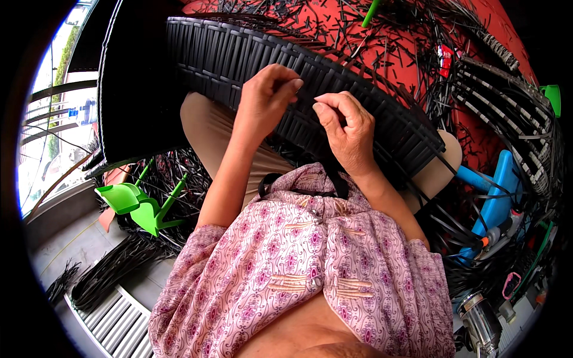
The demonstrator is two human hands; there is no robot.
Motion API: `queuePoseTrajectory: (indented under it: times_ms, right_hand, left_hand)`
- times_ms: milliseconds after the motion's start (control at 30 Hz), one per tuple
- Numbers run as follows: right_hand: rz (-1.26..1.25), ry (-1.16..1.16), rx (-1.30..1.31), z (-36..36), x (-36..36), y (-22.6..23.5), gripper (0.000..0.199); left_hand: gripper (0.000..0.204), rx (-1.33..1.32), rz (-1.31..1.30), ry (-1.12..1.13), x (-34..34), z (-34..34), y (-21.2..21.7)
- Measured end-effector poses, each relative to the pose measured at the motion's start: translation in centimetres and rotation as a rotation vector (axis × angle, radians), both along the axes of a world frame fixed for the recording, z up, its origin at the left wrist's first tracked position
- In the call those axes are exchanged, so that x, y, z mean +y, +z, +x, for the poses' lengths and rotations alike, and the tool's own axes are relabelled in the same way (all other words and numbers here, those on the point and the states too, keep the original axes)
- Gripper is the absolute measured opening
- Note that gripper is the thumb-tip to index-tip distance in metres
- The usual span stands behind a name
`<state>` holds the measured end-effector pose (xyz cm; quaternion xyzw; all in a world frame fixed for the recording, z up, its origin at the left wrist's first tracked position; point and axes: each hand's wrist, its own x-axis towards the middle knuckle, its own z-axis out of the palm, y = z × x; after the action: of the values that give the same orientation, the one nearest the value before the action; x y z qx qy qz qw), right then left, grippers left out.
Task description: The person weaves black plastic strips into the frame of a black wicker chair. They sit cross-legged on the floor, repeatedly threading strips through the chair's structure and adjusting the weave.
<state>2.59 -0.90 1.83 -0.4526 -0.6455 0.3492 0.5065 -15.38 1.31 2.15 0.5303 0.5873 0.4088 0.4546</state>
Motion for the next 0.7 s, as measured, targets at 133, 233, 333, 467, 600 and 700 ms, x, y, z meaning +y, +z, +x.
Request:
queuePoseTrajectory:
  times_ms: [133,233,333,467,600,700]
  right_hand:
    - [-0.117,-0.116,0.041,0.1,0.1,-0.4,0.008]
    - [-0.153,-0.152,0.026,0.1,0.4,-1.0,0.009]
    - [-0.144,-0.159,-0.03,0.0,0.8,-1.2,0.009]
    - [-0.09,-0.155,-0.134,-0.2,1.1,-1.0,0.008]
    - [-0.072,-0.157,-0.264,-0.5,1.1,-0.8,0.008]
    - [-0.019,-0.147,-0.39,-0.7,1.4,-1.0,0.01]
  left_hand:
    - [0.022,0.712,0.287,0.019,0.3,1.9,-1.3]
    - [0.023,0.77,0.289,0.01,0.3,2.4,-0.9]
    - [0.025,0.814,0.271,-0.016,0.0,2.7,-0.6]
    - [0.025,0.871,0.222,-0.078,0.1,2.7,0.0]
    - [0.021,0.764,0.309,-0.071,0.2,2.0,-0.5]
    - [0.02,0.444,0.276,-0.028,1.0,1.1,-1.6]
